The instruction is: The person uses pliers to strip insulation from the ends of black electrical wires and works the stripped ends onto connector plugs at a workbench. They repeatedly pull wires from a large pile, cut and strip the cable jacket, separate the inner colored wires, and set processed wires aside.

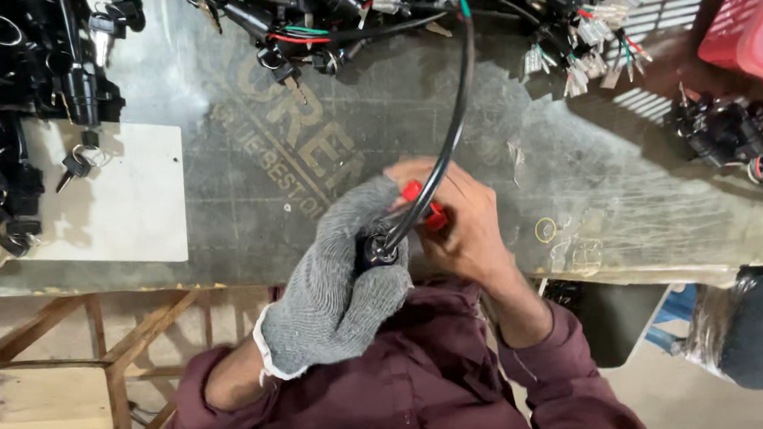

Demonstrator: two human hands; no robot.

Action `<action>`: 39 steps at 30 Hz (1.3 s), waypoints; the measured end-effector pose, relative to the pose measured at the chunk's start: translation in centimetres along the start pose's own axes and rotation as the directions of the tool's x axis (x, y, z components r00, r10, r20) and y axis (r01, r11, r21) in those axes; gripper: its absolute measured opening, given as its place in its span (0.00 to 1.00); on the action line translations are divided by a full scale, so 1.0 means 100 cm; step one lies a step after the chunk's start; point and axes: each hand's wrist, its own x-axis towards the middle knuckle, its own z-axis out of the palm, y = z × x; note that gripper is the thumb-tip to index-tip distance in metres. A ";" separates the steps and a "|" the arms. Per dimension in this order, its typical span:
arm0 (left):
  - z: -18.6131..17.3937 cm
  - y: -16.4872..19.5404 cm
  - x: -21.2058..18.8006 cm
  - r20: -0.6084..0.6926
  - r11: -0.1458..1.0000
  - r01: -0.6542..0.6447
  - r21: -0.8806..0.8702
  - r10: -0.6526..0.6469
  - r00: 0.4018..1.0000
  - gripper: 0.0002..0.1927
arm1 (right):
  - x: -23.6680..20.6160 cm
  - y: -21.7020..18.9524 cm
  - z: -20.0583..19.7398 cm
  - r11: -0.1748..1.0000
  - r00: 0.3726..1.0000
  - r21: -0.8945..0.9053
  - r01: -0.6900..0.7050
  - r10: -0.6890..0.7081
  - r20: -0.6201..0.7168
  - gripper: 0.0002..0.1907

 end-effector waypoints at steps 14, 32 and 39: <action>-0.004 0.006 -0.007 -0.022 0.999 -0.016 -0.039 0.015 1.000 0.34 | 0.017 -0.012 0.009 0.995 0.994 -0.012 -0.097 0.097 0.048 0.19; -0.010 -0.002 -0.003 -0.101 0.918 0.004 0.396 0.039 0.994 0.38 | 0.013 -0.010 0.011 0.990 0.988 -0.137 -0.027 0.047 0.149 0.16; 0.008 -0.033 -0.010 -0.203 0.781 0.026 0.623 0.129 0.971 0.37 | 0.010 -0.028 0.012 0.917 0.940 -0.325 -0.233 0.297 0.166 0.21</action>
